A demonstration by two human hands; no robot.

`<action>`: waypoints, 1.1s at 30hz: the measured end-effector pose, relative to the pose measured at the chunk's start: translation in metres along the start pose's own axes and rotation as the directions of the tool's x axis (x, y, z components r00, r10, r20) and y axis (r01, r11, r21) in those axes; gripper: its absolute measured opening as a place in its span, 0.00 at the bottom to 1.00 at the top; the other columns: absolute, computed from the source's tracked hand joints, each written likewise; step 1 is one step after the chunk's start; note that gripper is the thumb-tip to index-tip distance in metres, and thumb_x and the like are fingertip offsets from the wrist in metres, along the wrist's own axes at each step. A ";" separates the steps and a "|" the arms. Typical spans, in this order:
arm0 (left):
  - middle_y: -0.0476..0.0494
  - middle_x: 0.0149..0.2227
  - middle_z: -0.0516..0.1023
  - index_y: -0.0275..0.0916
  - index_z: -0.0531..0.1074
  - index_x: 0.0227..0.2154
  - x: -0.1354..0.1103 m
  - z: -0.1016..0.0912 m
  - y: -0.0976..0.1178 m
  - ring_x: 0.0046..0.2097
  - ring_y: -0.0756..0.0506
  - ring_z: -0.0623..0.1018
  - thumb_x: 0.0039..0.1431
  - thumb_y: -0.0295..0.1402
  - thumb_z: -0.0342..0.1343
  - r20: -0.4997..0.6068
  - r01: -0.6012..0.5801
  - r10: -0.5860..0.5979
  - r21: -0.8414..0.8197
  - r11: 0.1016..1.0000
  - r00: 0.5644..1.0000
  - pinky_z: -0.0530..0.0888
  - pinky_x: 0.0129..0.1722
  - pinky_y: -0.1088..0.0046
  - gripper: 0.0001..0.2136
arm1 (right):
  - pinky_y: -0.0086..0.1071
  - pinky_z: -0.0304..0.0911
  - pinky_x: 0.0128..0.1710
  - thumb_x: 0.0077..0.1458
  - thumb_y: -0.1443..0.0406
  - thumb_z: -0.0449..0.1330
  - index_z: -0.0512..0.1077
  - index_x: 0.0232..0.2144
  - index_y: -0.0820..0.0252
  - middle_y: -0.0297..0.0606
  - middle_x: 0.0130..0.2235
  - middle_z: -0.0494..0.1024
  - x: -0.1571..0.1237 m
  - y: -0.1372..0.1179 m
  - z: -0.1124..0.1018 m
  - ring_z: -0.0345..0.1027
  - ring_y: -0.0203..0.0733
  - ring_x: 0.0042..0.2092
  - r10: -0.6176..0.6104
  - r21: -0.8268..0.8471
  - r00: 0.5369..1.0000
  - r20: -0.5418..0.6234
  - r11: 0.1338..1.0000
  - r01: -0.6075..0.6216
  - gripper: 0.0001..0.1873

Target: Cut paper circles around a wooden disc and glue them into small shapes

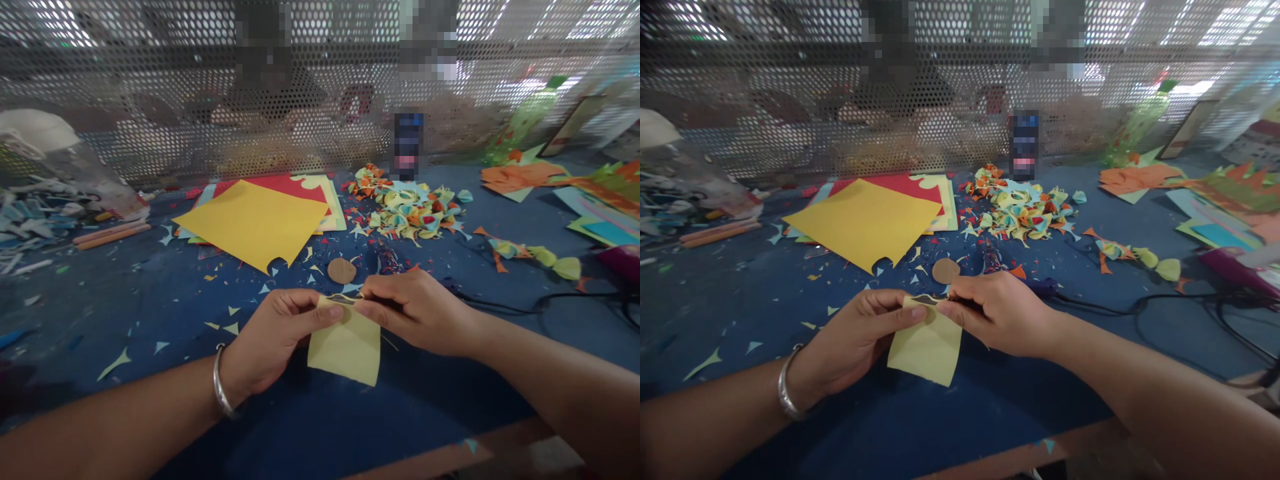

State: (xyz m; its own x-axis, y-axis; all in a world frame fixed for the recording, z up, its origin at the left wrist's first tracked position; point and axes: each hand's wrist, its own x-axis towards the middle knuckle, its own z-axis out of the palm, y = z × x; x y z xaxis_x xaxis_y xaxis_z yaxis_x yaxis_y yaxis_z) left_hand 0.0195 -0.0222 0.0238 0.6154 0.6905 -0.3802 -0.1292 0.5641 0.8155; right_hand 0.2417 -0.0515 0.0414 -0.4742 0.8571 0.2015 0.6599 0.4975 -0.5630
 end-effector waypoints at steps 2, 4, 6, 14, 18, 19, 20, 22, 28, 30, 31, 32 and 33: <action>0.49 0.26 0.81 0.35 0.79 0.25 0.000 0.000 -0.001 0.27 0.53 0.78 0.51 0.35 0.71 0.001 0.001 -0.001 0.007 1.000 1.000 0.74 0.29 0.79 0.09 | 0.24 0.49 0.24 0.67 0.59 0.53 0.67 0.28 0.61 0.27 0.22 0.63 0.000 0.000 0.000 0.54 0.28 0.23 0.002 0.000 1.000 0.000 1.000 -0.002 0.17; 0.49 0.26 0.81 0.35 0.78 0.25 -0.001 -0.001 -0.002 0.27 0.53 0.78 0.51 0.35 0.70 0.006 0.002 -0.002 0.017 1.000 1.000 0.74 0.29 0.78 0.10 | 0.24 0.49 0.24 0.67 0.59 0.53 0.67 0.28 0.61 0.27 0.23 0.63 0.001 0.000 0.000 0.54 0.28 0.23 0.003 -0.003 1.000 0.009 1.000 -0.003 0.17; 0.49 0.27 0.81 0.35 0.78 0.24 -0.001 -0.002 -0.003 0.28 0.53 0.78 0.52 0.36 0.70 0.012 0.005 -0.005 0.032 0.999 1.000 0.74 0.30 0.78 0.10 | 0.24 0.49 0.25 0.68 0.59 0.53 0.67 0.28 0.61 0.27 0.23 0.63 0.001 0.000 0.000 0.54 0.28 0.24 -0.002 -0.010 1.000 0.010 1.000 0.002 0.17; 0.50 0.26 0.80 0.35 0.78 0.24 0.000 -0.001 -0.002 0.27 0.54 0.77 0.52 0.35 0.70 0.019 0.010 -0.011 0.034 0.999 1.000 0.73 0.29 0.79 0.10 | 0.26 0.48 0.25 0.68 0.58 0.52 0.66 0.27 0.61 0.28 0.23 0.63 0.000 0.000 0.000 0.54 0.29 0.24 0.009 -0.007 0.999 0.030 1.000 -0.009 0.18; 0.49 0.26 0.80 0.34 0.77 0.24 0.001 0.000 -0.002 0.27 0.53 0.77 0.51 0.36 0.70 0.022 0.030 -0.031 0.046 0.998 0.999 0.72 0.30 0.78 0.11 | 0.26 0.48 0.25 0.68 0.57 0.51 0.66 0.27 0.61 0.28 0.23 0.63 0.001 0.000 0.001 0.54 0.30 0.24 0.005 -0.011 0.999 0.043 1.000 -0.005 0.19; 0.49 0.26 0.80 0.34 0.77 0.24 0.001 0.000 -0.002 0.27 0.53 0.77 0.51 0.36 0.70 0.022 0.032 -0.033 0.051 0.998 0.999 0.72 0.30 0.78 0.11 | 0.26 0.48 0.25 0.68 0.57 0.51 0.66 0.27 0.61 0.28 0.23 0.63 0.001 0.000 0.001 0.54 0.30 0.24 0.003 -0.011 0.999 0.046 1.000 -0.003 0.19; 0.49 0.26 0.80 0.34 0.77 0.24 0.001 0.000 -0.002 0.27 0.53 0.77 0.51 0.36 0.70 0.024 0.033 -0.034 0.054 0.998 0.999 0.72 0.30 0.78 0.11 | 0.26 0.48 0.25 0.68 0.57 0.51 0.66 0.27 0.61 0.28 0.23 0.63 0.001 0.000 0.001 0.54 0.30 0.24 0.002 -0.011 0.999 0.048 1.000 -0.001 0.19; 0.50 0.25 0.79 0.35 0.76 0.23 0.000 0.001 -0.001 0.27 0.53 0.76 0.51 0.36 0.70 0.025 0.032 -0.033 0.055 0.998 0.999 0.72 0.29 0.78 0.11 | 0.26 0.48 0.25 0.68 0.57 0.51 0.65 0.26 0.60 0.28 0.23 0.62 0.000 -0.001 0.001 0.55 0.30 0.24 0.002 -0.009 0.999 0.048 1.000 -0.001 0.19; 0.48 0.27 0.79 0.35 0.78 0.26 -0.001 0.000 -0.001 0.28 0.53 0.77 0.51 0.36 0.70 0.039 0.042 -0.045 0.080 0.996 0.998 0.72 0.31 0.77 0.10 | 0.27 0.48 0.25 0.68 0.57 0.51 0.64 0.26 0.60 0.28 0.23 0.62 0.000 -0.004 0.000 0.54 0.30 0.24 -0.001 0.004 0.999 0.050 1.000 0.000 0.19; 0.48 0.28 0.80 0.35 0.78 0.27 -0.001 -0.001 -0.002 0.29 0.52 0.77 0.52 0.37 0.70 0.045 0.048 -0.052 0.083 0.995 0.998 0.72 0.32 0.76 0.10 | 0.27 0.48 0.25 0.68 0.57 0.51 0.64 0.25 0.60 0.28 0.23 0.62 -0.001 -0.004 0.000 0.54 0.30 0.24 -0.004 0.002 0.999 0.053 1.000 0.004 0.20; 0.47 0.28 0.80 0.35 0.78 0.27 0.000 -0.001 -0.002 0.29 0.52 0.77 0.52 0.37 0.70 0.048 0.049 -0.053 0.084 0.995 0.997 0.72 0.32 0.76 0.10 | 0.27 0.48 0.25 0.68 0.57 0.50 0.64 0.26 0.60 0.28 0.23 0.62 -0.001 -0.004 0.000 0.54 0.30 0.24 -0.004 -0.001 0.998 0.056 1.000 0.004 0.20; 0.48 0.28 0.80 0.35 0.78 0.27 0.000 -0.001 -0.002 0.28 0.52 0.77 0.52 0.37 0.70 0.050 0.051 -0.055 0.083 0.995 0.997 0.72 0.32 0.77 0.10 | 0.27 0.48 0.25 0.68 0.57 0.50 0.63 0.26 0.60 0.28 0.23 0.62 -0.001 -0.003 0.000 0.54 0.30 0.24 -0.003 -0.003 0.998 0.059 1.000 0.003 0.20; 0.48 0.27 0.80 0.35 0.78 0.27 0.000 -0.001 -0.002 0.28 0.53 0.77 0.52 0.36 0.70 0.051 0.051 -0.056 0.083 0.995 0.997 0.72 0.32 0.77 0.10 | 0.27 0.48 0.25 0.68 0.57 0.50 0.63 0.26 0.60 0.28 0.23 0.62 -0.001 -0.003 0.000 0.54 0.30 0.24 -0.002 -0.004 0.998 0.060 1.000 0.002 0.20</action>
State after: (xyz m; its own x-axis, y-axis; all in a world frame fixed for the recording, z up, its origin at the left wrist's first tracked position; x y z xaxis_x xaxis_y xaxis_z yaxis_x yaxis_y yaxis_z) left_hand 0.0186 -0.0228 0.0213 0.6606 0.6339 -0.4023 -0.0322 0.5593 0.8284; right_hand 0.2397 -0.0538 0.0431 -0.5093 0.8467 0.1543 0.6611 0.4997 -0.5597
